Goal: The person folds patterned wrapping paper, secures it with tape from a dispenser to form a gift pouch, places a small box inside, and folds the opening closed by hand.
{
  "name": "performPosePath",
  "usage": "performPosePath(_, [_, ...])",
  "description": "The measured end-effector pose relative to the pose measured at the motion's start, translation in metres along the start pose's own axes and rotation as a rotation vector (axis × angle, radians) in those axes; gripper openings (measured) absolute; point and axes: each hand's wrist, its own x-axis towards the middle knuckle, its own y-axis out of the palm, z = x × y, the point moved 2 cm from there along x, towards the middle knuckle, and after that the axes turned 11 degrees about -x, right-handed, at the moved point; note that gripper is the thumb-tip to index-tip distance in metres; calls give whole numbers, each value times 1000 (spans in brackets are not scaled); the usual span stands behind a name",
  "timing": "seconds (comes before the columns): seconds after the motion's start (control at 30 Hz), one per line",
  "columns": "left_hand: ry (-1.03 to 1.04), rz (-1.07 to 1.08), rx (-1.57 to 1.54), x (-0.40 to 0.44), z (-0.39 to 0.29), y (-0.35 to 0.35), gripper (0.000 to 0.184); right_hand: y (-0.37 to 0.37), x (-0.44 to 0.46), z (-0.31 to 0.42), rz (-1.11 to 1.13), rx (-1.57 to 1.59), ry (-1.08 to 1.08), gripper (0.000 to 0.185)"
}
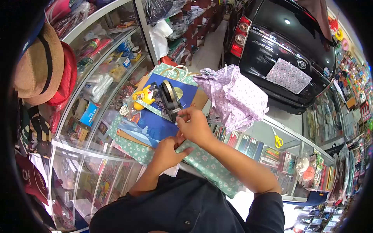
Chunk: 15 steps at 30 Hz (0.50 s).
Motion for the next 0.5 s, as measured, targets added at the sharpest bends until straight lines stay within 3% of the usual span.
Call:
performPosePath(0.17, [54, 36, -125, 6, 7, 0, 44, 4, 22, 5, -227, -211, -28, 40])
performPosePath(0.23, [231, -7, -47, 7, 12, 0, 44, 2, 35, 1, -248, -226, 21, 42])
performPosePath(0.27, [222, 3, -52, 7, 11, -2, 44, 1, 42, -2, -269, -243, 58, 44])
performPosePath(0.33, [215, -16, -14, 7, 7, -5, 43, -1, 58, -17, -270, -206, 135, 40])
performPosePath(0.4, [202, 29, -49, 9, 10, -5, 43, 0, 71, -24, -321, -353, 10, 29])
performPosePath(0.5, [244, 29, -34, 8, 2, -9, 42, -4, 76, -22, -280, -232, 112, 22])
